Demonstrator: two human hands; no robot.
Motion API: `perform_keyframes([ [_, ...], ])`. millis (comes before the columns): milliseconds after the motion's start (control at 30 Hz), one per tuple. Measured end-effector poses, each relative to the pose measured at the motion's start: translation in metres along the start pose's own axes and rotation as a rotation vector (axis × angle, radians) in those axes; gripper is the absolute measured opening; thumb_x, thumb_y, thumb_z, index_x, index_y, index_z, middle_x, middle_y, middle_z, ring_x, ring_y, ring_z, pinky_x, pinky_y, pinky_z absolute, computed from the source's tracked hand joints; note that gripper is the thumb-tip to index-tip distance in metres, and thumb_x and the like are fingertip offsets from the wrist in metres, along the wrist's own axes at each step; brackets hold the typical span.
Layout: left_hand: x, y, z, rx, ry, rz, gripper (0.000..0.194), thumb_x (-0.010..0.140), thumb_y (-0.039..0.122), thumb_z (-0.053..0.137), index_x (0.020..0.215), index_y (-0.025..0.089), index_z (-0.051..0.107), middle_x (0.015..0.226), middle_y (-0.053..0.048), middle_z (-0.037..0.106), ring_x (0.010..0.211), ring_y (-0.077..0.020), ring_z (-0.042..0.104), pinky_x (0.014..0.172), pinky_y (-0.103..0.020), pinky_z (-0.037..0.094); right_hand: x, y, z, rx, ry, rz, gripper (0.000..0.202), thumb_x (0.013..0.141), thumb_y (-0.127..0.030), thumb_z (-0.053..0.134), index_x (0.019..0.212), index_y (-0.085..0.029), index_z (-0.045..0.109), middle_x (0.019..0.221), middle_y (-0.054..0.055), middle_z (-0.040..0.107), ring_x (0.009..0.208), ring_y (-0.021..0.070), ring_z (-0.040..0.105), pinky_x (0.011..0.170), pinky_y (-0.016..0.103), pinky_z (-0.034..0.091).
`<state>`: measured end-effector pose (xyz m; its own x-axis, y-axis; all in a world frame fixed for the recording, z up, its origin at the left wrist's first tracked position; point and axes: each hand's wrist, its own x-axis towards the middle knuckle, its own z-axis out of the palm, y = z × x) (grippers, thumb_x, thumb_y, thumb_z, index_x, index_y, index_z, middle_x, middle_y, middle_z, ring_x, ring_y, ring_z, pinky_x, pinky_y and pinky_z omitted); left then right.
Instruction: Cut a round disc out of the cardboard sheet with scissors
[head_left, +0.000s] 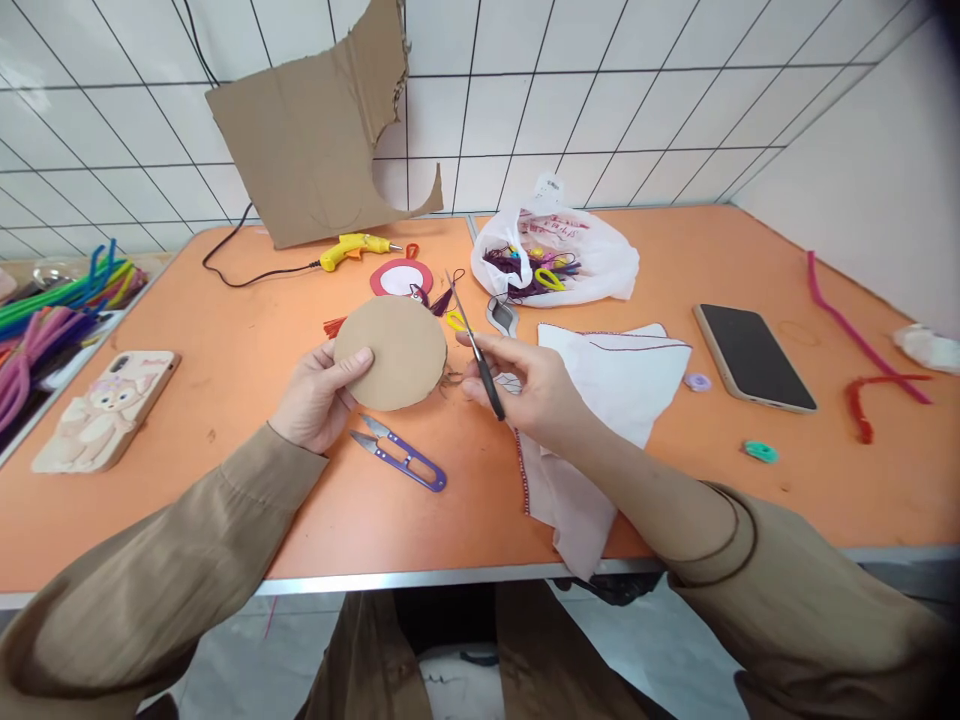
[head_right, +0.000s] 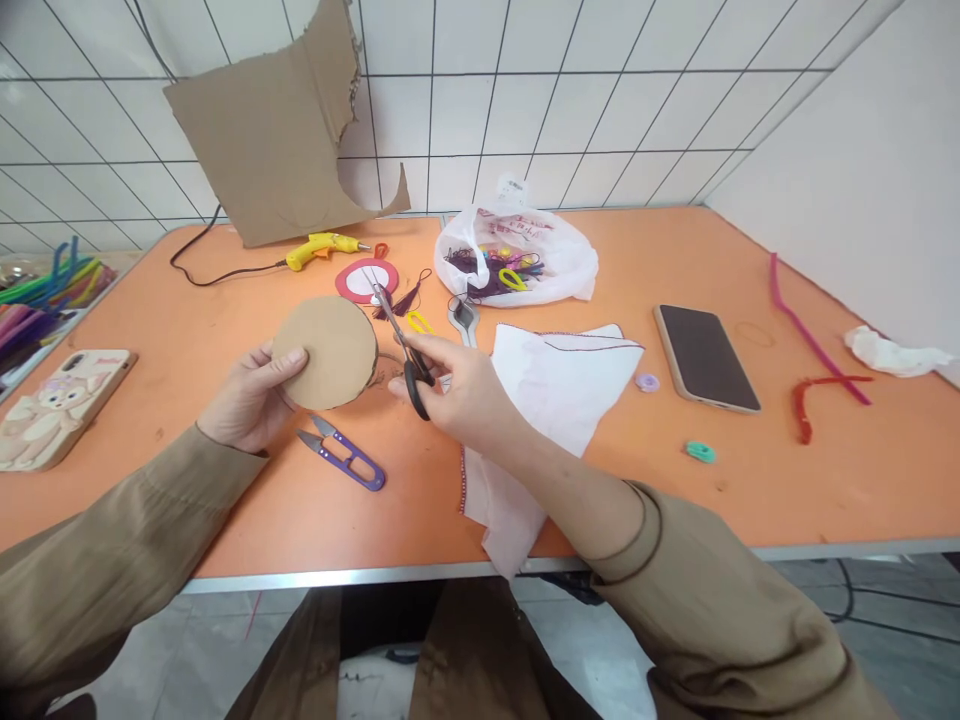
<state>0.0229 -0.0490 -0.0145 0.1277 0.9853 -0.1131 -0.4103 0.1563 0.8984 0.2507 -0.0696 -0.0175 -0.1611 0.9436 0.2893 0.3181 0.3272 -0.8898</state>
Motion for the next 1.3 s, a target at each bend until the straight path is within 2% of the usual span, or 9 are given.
perform_keyframes([
  [200, -0.001, -0.002, 0.003, -0.007, -0.005, -0.010, 0.026, 0.061, 0.024, 0.087, 0.083, 0.014, 0.078, 0.087, -0.009, 0.079, 0.078, -0.0222, 0.073, 0.067, -0.025, 0.060, 0.000, -0.003, 0.005, 0.299, -0.006, 0.183, 0.057, 0.064, -0.034, 0.077, 0.117, -0.015, 0.066, 0.072, 0.000, 0.063, 0.065, 0.0160, 0.060, 0.067, 0.036, 0.052],
  [333, -0.002, -0.003, 0.003, 0.037, -0.035, -0.005, 0.025, 0.065, 0.027, 0.085, 0.085, 0.015, 0.076, 0.088, -0.009, 0.078, 0.080, -0.0240, 0.073, 0.069, -0.029, 0.059, 0.003, -0.010, 0.009, 0.429, 0.002, 0.288, 0.052, 0.067, -0.038, 0.077, 0.114, -0.018, 0.067, 0.065, -0.003, 0.062, 0.060, 0.0143, 0.060, 0.067, 0.035, 0.054],
  [500, -0.009, -0.001, 0.003, 0.174, -0.100, -0.011, 0.029, 0.066, 0.029, 0.085, 0.089, 0.015, 0.076, 0.081, -0.006, 0.076, 0.071, -0.0195, 0.070, 0.065, -0.028, 0.056, 0.004, -0.017, 0.016, 0.556, 0.002, 0.308, 0.045, 0.060, -0.033, 0.082, 0.102, -0.020, 0.072, 0.081, 0.001, 0.072, 0.076, 0.0182, 0.066, 0.076, 0.036, 0.055],
  [600, -0.013, 0.001, 0.002, 0.133, -0.148, 0.015, 0.029, 0.064, 0.031, 0.086, 0.088, 0.017, 0.076, 0.083, -0.004, 0.076, 0.070, -0.0176, 0.070, 0.063, -0.026, 0.056, 0.004, -0.021, 0.020, 0.583, -0.021, 0.315, 0.042, 0.059, -0.028, 0.082, 0.100, -0.019, 0.073, 0.085, 0.003, 0.074, 0.083, 0.0211, 0.068, 0.081, 0.039, 0.055],
  [733, -0.015, 0.002, 0.003, 0.091, -0.206, 0.049, 0.033, 0.060, 0.034, 0.088, 0.085, 0.018, 0.075, 0.084, -0.004, 0.076, 0.072, -0.0187, 0.071, 0.063, -0.028, 0.058, 0.006, -0.023, 0.023, 0.633, 0.073, 0.263, 0.039, 0.060, -0.027, 0.082, 0.096, -0.020, 0.071, 0.087, 0.002, 0.075, 0.084, 0.0197, 0.068, 0.083, 0.037, 0.055],
  [867, -0.017, 0.004, 0.006, 0.265, -0.283, -0.086, 0.030, 0.067, 0.040, 0.083, 0.075, 0.014, 0.071, 0.063, -0.008, 0.072, 0.051, -0.0173, 0.066, 0.047, -0.026, 0.053, 0.007, -0.020, 0.023, 0.648, 0.115, 0.249, 0.040, 0.061, -0.031, 0.083, 0.097, -0.021, 0.069, 0.092, 0.003, 0.074, 0.089, 0.0198, 0.068, 0.084, 0.036, 0.055],
  [967, -0.016, 0.004, 0.006, 0.346, -0.290, -0.081, 0.033, 0.074, 0.044, 0.078, 0.069, 0.012, 0.069, 0.055, -0.009, 0.068, 0.045, -0.0151, 0.062, 0.045, -0.024, 0.050, 0.005, -0.016, 0.022, 0.633, 0.086, 0.287, 0.039, 0.064, -0.034, 0.080, 0.099, -0.020, 0.067, 0.092, 0.003, 0.073, 0.089, 0.0206, 0.067, 0.081, 0.035, 0.055],
  [1167, -0.012, 0.007, -0.001, 0.361, -0.251, -0.119, 0.026, 0.062, 0.034, 0.084, 0.067, 0.013, 0.069, 0.049, -0.003, 0.062, 0.036, -0.0118, 0.054, 0.035, -0.020, 0.042, 0.005, -0.014, 0.018, 0.572, 0.122, 0.305, 0.034, 0.065, -0.033, 0.077, 0.095, -0.021, 0.067, 0.077, -0.001, 0.063, 0.071, 0.0130, 0.059, 0.068, 0.029, 0.051],
  [1300, -0.012, 0.014, -0.004, 0.407, -0.366, -0.162, 0.017, 0.061, 0.026, 0.080, 0.066, 0.012, 0.072, 0.049, -0.003, 0.062, 0.038, -0.0113, 0.052, 0.035, -0.020, 0.042, 0.004, -0.016, 0.016, 0.525, 0.053, 0.308, 0.033, 0.063, -0.031, 0.076, 0.094, -0.021, 0.069, 0.073, -0.002, 0.060, 0.067, 0.0128, 0.057, 0.064, 0.029, 0.049],
])
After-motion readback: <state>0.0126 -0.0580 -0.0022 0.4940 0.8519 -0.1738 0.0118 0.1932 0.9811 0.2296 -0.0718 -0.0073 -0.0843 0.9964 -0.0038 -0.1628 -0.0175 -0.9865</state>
